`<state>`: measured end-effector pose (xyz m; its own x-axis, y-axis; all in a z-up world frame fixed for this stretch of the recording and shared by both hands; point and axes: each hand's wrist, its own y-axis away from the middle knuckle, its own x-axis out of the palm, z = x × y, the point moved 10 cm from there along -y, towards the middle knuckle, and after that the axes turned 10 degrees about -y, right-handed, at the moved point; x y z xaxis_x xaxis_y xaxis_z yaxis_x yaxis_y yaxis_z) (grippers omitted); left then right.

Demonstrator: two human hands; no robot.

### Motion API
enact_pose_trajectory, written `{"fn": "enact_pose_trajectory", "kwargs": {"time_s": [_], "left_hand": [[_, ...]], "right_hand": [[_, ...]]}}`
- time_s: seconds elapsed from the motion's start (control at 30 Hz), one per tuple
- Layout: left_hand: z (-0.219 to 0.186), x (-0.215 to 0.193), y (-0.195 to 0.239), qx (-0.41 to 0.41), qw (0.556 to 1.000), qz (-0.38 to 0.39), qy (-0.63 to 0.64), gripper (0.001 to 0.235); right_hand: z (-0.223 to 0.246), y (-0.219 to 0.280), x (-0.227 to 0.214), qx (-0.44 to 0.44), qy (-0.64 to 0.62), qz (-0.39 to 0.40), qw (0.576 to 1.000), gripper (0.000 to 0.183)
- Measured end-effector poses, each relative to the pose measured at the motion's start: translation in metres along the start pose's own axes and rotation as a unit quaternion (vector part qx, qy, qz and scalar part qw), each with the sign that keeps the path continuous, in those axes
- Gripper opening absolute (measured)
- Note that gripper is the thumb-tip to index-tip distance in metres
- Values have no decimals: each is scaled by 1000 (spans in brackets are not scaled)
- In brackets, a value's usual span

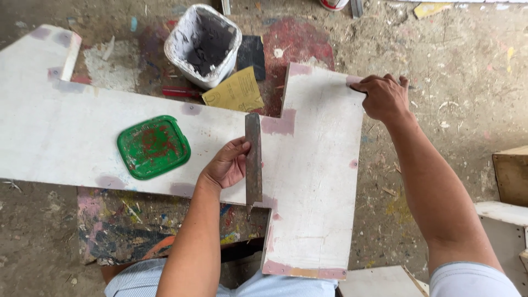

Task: Applying and smoothing filler on a large cutout workpiece using a scraper and sandpaper.

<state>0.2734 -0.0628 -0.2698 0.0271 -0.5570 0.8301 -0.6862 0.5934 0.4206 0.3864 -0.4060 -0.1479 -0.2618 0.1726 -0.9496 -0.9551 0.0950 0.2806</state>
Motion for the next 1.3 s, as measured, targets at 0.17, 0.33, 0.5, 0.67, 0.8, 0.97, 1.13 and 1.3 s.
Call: {"fn": "enact_pose_trajectory", "kwargs": {"time_s": [0.17,0.33,0.5,0.67,0.8,0.97,1.13,1.3], "left_hand": [[17,-37,-19,-11,1000,-1,6,15],[13,-23,-11,-22,1000,0,14,17],[0,4,3,-10,1000,3,-5,15],[-4,11,6,-5,1000,0,-12,15],[4,-2,0,-22,1000,2,8,18],[5,-8,-3,-10,1000,1,5,16],[1,-1,1,-6,1000,-2,4,16],[-6,13,5,4,1000,4,-8,13]], "right_hand": [[-35,-16,-4,50,-35,34,998,48],[-78,-33,13,73,-68,-2,995,48],[-74,-34,15,71,-58,-6,996,47],[-80,-40,28,64,-53,-15,996,48],[-64,-34,22,57,-40,-33,997,47],[-41,-21,15,44,-11,-52,998,49],[-49,-21,27,30,-11,-60,998,50],[-58,-23,38,4,-1,-80,997,50]]}}
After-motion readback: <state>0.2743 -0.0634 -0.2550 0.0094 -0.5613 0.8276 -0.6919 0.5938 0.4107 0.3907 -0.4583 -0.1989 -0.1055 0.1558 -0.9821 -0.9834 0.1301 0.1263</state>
